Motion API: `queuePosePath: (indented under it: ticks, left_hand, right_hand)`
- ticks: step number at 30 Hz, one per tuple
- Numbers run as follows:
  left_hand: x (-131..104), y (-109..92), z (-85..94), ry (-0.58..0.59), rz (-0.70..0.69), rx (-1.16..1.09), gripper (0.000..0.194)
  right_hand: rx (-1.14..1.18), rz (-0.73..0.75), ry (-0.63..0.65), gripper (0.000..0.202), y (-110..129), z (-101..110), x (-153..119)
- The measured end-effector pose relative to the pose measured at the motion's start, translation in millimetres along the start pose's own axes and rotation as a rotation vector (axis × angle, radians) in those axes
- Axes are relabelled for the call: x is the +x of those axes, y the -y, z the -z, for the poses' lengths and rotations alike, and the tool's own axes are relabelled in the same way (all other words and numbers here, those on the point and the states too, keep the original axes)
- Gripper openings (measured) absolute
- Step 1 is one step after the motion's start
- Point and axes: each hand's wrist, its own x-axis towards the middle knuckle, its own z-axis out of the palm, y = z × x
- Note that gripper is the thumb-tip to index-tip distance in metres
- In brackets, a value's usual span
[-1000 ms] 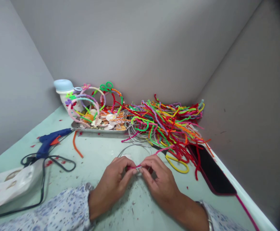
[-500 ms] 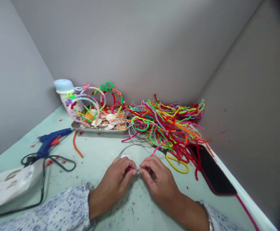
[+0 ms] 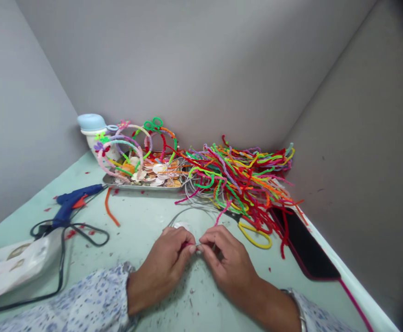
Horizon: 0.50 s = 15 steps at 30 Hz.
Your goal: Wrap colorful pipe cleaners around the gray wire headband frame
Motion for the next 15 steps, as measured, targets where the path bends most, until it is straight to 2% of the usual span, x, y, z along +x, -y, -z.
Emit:
queuePosePath:
  ticks: [9, 15]
  left_hand:
    - [1.3, -0.9, -1.0, -0.027, 0.005, 0.015, 0.013]
    - [0.8, -3.1, -0.3, -0.026, 0.007, 0.007, 0.017]
  right_hand:
    - [0.003, -0.023, 0.012, 0.009, -2.9, -1.2, -1.0]
    - [-0.001, -0.024, 0.007, 0.009, -2.3, -1.4, -0.6]
